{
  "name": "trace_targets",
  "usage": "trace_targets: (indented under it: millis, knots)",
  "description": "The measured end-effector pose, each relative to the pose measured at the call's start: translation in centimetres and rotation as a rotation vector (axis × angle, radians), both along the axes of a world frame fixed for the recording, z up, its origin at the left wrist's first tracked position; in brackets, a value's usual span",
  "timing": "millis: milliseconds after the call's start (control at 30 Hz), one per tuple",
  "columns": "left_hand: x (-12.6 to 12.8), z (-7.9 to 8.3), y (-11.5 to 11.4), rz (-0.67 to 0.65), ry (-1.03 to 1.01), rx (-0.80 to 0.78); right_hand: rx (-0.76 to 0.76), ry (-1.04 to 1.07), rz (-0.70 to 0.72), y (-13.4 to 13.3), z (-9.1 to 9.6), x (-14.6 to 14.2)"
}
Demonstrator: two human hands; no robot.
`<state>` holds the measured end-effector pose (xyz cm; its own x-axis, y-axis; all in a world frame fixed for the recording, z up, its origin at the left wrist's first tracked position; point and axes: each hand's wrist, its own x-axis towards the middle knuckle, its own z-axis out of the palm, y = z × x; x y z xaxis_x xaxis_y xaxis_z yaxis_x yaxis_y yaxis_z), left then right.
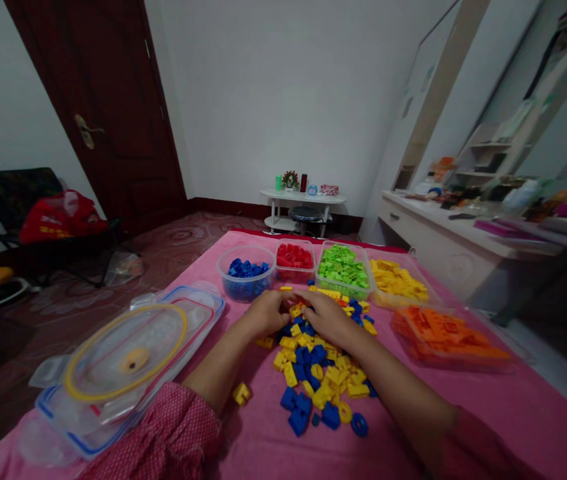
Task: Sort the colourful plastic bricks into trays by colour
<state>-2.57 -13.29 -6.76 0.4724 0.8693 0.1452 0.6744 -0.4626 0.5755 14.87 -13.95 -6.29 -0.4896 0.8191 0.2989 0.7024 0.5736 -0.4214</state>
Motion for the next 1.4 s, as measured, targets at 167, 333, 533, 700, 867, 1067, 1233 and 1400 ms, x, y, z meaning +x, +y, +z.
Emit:
trace_targets:
  millis: [167, 333, 533, 700, 867, 1067, 1233, 1400]
  knots:
    - [0.1, 0.2, -0.1, 0.066, 0.111, -0.074, 0.0, -0.253, -0.061, 1.4, 0.6, 0.0]
    - [0.1, 0.3, -0.2, 0.111, 0.165, -0.057, -0.031, -0.299, -0.139, 1.1, 0.6, -0.5]
    - [0.4, 0.9, -0.7, 0.125, 0.199, -0.041, -0.03, -0.003, -0.195, 0.2, -0.1, 0.0]
    - [0.9, 1.5, -1.2, 0.107, 0.286, -0.007, -0.034, 0.178, -0.183, 0.3, 0.4, 0.9]
    - [1.1, 1.8, -0.6, 0.096, 0.227, -0.05, -0.009, 0.3, -0.179, 0.5, 0.8, 1.7]
    - [1.4, 4.0, 2.0, 0.137, -0.324, -0.252, -0.104, 0.561, -0.207, 0.3, 2.8, 2.8]
    - [3.0, 5.4, 2.6, 0.018, -0.812, -0.689, -0.222, 0.709, -0.187, -0.3, 4.5, 3.3]
    - [4.3, 4.4, 2.1, -0.022, -0.904, -0.801, -0.263, 0.652, -0.119, -0.7, 4.6, 3.1]
